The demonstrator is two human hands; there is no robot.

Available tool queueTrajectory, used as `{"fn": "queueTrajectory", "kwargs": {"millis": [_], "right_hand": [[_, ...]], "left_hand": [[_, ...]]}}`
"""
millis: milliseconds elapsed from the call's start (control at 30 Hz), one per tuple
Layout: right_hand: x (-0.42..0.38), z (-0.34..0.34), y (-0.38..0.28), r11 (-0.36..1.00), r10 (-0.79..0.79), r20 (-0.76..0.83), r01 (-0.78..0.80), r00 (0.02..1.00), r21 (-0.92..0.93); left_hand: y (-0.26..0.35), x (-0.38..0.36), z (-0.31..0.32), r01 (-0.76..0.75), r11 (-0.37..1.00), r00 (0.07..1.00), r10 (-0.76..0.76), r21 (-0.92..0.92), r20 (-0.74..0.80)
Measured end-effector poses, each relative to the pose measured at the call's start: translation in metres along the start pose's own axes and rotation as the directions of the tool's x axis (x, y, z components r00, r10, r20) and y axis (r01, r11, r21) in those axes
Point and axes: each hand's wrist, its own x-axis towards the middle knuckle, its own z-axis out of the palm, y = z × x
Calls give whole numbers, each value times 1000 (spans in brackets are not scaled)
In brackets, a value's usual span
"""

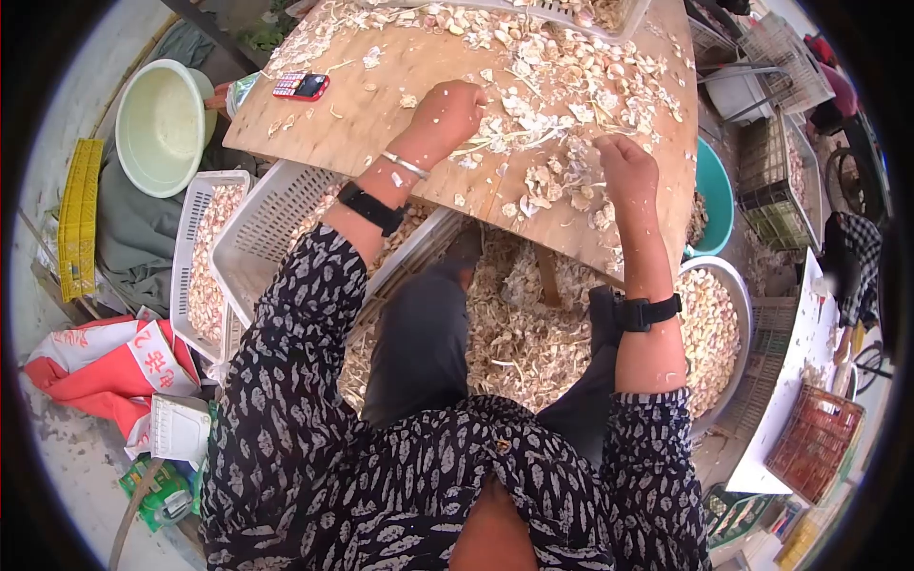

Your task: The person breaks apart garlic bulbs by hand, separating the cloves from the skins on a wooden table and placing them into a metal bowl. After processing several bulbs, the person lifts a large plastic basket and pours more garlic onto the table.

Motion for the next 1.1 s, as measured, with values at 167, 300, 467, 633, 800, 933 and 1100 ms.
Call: {"fn": "queueTrajectory", "kwargs": {"millis": [167,300,467,633,800,933,1100], "right_hand": [[23,0,25,835,-201,46,196,979,-514],[11,6,19,575,-240,268,359,933,-735],[-4,-25,24,798,-314,184,364,931,-481],[11,-73,44,880,-112,-89,57,990,-472],[37,-71,55,714,-211,-103,81,972,-695],[57,-45,61,639,-258,6,175,966,-749],[19,-29,41,550,-322,292,429,901,-717]], "left_hand": [[15,33,21,-167,947,980,131,273,148],[12,40,12,-162,951,959,89,263,268],[7,25,-7,-105,993,994,102,54,48],[-1,-80,-84,313,901,948,-315,-301,43],[0,-101,-77,123,988,992,-121,97,-26],[40,-17,20,-66,993,997,63,-99,-35],[88,-31,65,-263,962,947,243,77,209]]}}
